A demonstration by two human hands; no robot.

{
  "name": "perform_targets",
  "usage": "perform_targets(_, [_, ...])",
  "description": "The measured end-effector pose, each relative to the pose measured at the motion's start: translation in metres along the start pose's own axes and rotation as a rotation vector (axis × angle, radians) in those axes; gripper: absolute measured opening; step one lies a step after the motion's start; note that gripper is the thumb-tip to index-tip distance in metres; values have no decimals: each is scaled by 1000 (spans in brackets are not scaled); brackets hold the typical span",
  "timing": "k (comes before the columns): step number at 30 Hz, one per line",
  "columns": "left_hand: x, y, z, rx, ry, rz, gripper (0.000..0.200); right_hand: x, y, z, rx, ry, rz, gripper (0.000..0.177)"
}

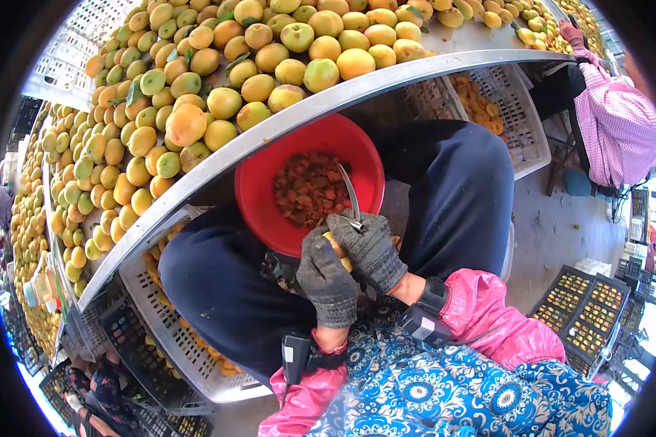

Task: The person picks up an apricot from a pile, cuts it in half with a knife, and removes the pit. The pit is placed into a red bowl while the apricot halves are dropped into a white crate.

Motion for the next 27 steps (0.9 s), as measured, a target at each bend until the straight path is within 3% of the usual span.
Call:
perform_targets(2, [4, 3, -7, 106, 75, 10, 46, -2, 0, 7, -88, -13, -38, 23])
perform_targets(3, [4, 1, 0, -125, 155, 98, 50, -2, -1, 5, -78, -14, -20, 23])
perform_targets(7, [3, -8, 11, -329, 366, 172, 69, -7, -9, 10, 28, -156, -46, 20])
perform_targets(10, [1, -8, -2, -451, 472, 217, 71, -12, -6, 34, -53, -352, -15, 24])
perform_targets(11, [0, -8, 6, -418, 467, 191, 69, -18, -3, 52, -247, -141, 81, 27])
perform_targets(12, [-3, -7, 6, -416, 467, 190, 69, -21, -4, 50, -248, -142, 82, 27])
perform_targets(14, [-4, -7, 5, -508, 534, 385, 54, -22, 2, 56, -760, 147, 105, 26])
perform_targets(16, [-6, -7, -8, -405, 588, 480, 48, -24, 4, 49, -776, 183, 132, 27])
perform_targets(18, [-4, -3, -22, -260, 422, 554, 49, -29, 4, 50, -737, 144, 117, 30])
perform_targets(19, [-4, -5, -22, -331, 448, 547, 55, -30, 6, 52, -740, 144, 113, 30])
perform_targets(21, [-8, -6, -27, -256, 369, 545, 55, -33, 5, 53, -560, 38, 94, 31])
perform_targets(22, [-10, -7, -29, -185, 288, 539, 55, -34, 5, 55, -565, 36, 94, 31])
perform_targets(24, [-13, -7, -33, -139, 273, 498, 58, -39, -3, 53, -313, -117, -25, 34])
perform_targets(25, [-16, -9, -36, -26, 160, 438, 55, -43, -7, 61, -547, -14, -115, 35])
perform_targets(27, [-18, -10, -40, 89, 52, 377, 52, -47, -8, 63, -524, 12, -59, 35])
Point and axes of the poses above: each hand's wrist, its own y-axis away from the middle knuckle, its own x-axis out of the palm, z = x × y, the point moved 4 cm from there along -y, towards the middle knuckle, and after that the axes turned 15 degrees about -z, right-handed, at the moved point
